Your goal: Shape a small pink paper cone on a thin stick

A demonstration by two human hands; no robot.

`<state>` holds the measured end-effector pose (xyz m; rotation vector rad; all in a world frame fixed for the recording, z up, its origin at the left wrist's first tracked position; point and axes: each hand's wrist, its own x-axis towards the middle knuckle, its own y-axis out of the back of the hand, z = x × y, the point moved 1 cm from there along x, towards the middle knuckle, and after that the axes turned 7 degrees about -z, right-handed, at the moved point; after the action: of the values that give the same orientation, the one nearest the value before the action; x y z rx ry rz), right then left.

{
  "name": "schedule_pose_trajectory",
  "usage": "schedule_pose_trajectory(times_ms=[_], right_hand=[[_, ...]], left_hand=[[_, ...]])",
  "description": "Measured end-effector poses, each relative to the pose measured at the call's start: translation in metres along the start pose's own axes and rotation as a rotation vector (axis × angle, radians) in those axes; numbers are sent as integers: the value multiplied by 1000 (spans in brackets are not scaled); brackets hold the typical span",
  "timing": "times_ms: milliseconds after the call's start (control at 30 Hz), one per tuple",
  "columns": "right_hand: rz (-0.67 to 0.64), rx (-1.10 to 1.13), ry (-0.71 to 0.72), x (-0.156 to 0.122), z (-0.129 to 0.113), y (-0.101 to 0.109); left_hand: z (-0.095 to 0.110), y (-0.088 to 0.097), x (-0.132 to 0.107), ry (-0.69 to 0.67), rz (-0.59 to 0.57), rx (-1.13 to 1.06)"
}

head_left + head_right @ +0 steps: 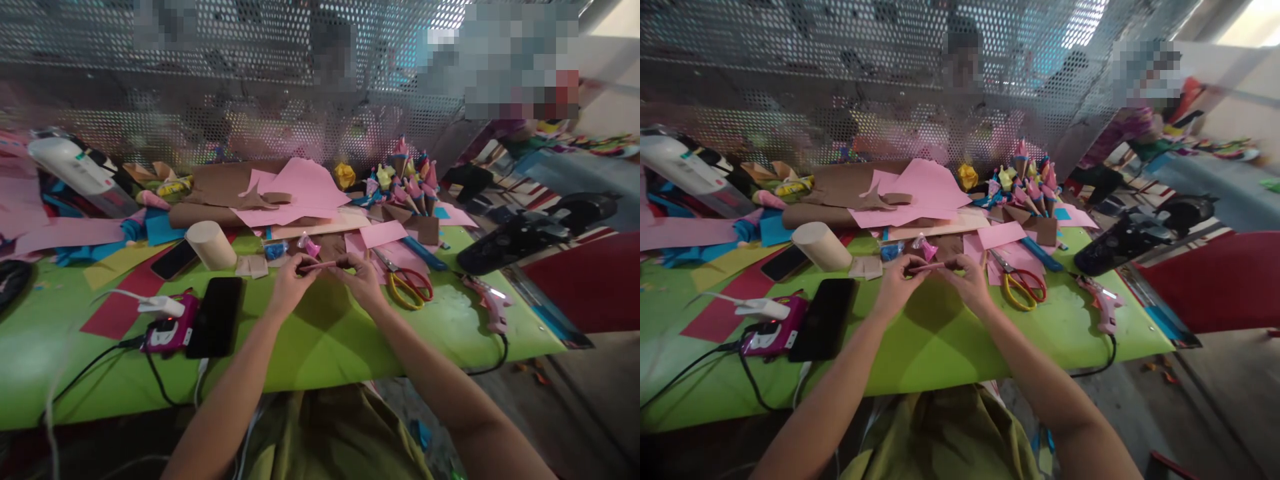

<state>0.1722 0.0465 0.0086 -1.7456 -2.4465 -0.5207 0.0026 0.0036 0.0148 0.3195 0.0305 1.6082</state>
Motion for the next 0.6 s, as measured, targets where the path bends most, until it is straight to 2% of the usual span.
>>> schedule_pose_trajectory(times_ms=[133, 333, 600], right_hand=[[2, 17, -16, 0, 0, 0], [6, 39, -32, 0, -1, -1], [34, 114, -51, 0, 2, 0]], left_hand=[[0, 1, 1, 42, -18, -42], [-1, 2, 1, 31, -28, -59], [0, 4, 2, 87, 5, -207]])
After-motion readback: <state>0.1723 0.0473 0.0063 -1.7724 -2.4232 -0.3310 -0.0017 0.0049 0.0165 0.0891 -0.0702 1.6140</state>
